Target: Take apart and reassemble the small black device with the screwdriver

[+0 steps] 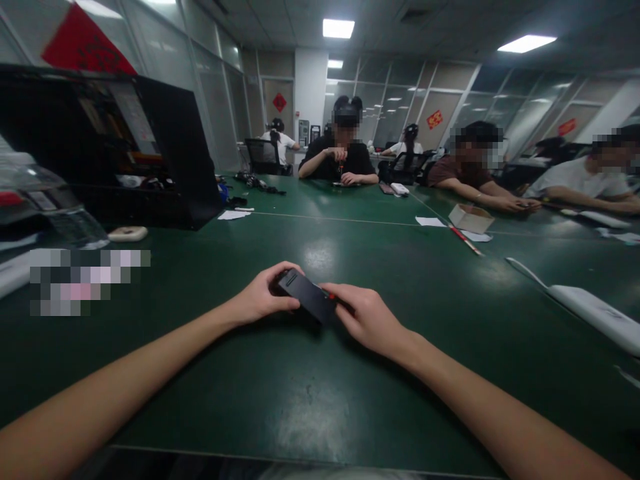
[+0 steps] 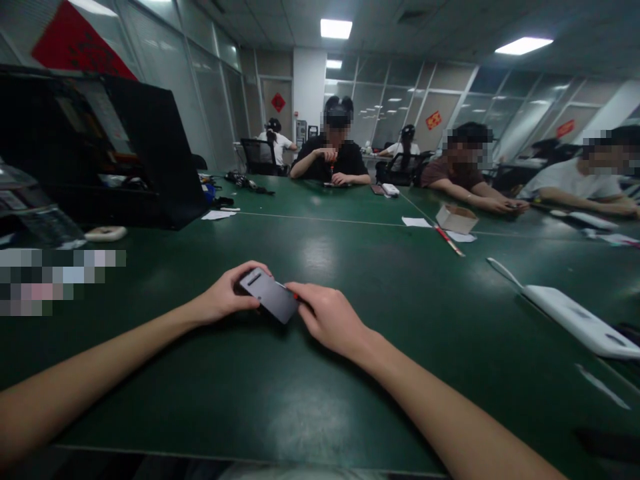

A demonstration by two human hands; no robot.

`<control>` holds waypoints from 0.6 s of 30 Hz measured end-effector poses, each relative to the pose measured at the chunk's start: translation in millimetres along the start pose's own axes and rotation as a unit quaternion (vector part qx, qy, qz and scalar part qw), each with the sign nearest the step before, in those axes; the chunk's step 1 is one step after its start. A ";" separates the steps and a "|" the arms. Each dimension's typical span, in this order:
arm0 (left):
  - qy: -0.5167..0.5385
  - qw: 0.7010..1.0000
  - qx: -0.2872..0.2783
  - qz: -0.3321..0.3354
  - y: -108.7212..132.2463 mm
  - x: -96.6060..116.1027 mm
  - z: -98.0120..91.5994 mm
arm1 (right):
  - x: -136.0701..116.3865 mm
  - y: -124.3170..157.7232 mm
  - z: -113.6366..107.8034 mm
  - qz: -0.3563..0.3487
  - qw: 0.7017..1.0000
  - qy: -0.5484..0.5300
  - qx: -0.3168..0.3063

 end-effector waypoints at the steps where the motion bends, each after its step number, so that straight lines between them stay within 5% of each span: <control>1: -0.013 1.000 -0.015 0.006 1.1 1.5 1.8 | 0.1 0.7 1.0 -0.009 1.000 0.018 -0.013; 5: -0.034 0.999 -0.026 0.032 3.8 4.5 6.7 | -0.3 0.0 -3.5 -0.012 0.999 0.016 -0.033; 13: -0.076 0.992 0.039 0.093 -7.8 15.2 6.9 | 4.0 -14.6 -11.6 0.069 0.975 -0.206 -0.047; 15: -0.068 0.993 0.044 0.082 -12.2 12.7 7.6 | 19.7 -14.5 -1.6 0.138 0.941 -0.301 -0.072; 18: -0.072 0.993 0.056 0.081 -19.4 9.3 7.5 | 45.5 -6.1 20.4 0.268 0.839 -0.459 -0.115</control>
Point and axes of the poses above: each hand's wrist, its own y-axis away from the middle knuckle, its own z-axis out of the palm, x = y × z, the point moved 9 cm from there along -y, towards the middle knuckle, and after that the axes turned 6 degrees about x, right-handed, at the moved point
